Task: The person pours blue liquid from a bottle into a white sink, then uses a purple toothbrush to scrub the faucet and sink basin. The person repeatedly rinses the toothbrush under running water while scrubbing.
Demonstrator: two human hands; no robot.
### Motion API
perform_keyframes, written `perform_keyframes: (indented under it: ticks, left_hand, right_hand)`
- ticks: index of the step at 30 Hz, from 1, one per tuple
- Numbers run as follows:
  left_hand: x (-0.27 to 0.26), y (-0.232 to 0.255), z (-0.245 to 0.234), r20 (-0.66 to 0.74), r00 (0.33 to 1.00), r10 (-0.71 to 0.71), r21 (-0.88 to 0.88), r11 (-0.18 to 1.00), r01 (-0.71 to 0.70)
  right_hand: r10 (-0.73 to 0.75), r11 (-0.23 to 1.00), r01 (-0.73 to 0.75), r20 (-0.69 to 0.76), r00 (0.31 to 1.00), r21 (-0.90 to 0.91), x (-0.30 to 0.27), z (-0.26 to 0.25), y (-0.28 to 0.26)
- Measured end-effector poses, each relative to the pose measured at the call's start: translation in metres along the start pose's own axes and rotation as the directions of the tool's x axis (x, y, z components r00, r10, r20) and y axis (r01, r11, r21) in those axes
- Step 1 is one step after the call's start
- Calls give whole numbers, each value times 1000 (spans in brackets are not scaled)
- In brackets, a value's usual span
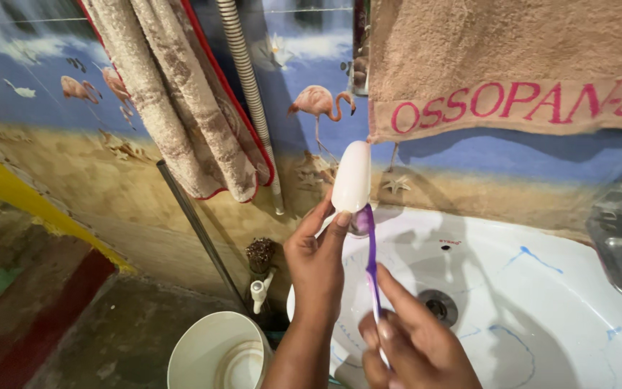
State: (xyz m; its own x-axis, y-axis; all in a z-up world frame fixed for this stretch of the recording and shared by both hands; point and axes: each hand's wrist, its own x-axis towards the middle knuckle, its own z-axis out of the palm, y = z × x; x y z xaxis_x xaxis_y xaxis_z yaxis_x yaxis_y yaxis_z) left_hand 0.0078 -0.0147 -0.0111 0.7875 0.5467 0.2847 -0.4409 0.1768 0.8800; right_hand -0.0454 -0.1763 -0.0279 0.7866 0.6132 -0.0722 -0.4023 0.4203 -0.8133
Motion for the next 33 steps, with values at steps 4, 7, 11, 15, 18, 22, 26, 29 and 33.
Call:
perform_keyframes:
  ticks: [4,7,11,15,18,22,26,29,33]
  left_hand:
    - [-2,0,0,26,1000,-3,-73,997,5]
    - [-2,0,1,11,1000,-8,-37,999,9]
    - [2,1,-2,16,1000,15,-22,1000,-14]
    - [-3,-4,1,11,999,-36,-112,993,37]
    - [0,-1,-1,22,1000,0,-40,999,1]
    - [1,-1,-7,95,992,-89,-147,984,102]
    - [-2,2,-11,240,940,-243,-384,865,322]
    - [-2,7,-13,315,907,-279,-451,797,402]
    - [1,14,-16,350,861,-369,-467,728,502]
  right_hand:
    - [19,999,-17,-52,998,37,5,-2,-2]
    - [-23,996,25,-25,999,91,4,1,-1]
    - [14,999,-17,-57,998,-40,11,5,3]
    - [64,994,-82,-227,972,-74,12,-1,6]
    - [-11,982,-20,-164,986,-186,13,-13,8]
    - [-228,804,-45,-378,897,-593,2,-46,6]
    - [-634,229,465,232,738,-855,11,-74,-19]
    - [-654,-79,426,370,660,-901,27,-77,-46]
    - [-591,-365,381,528,610,-850,37,-67,-79]
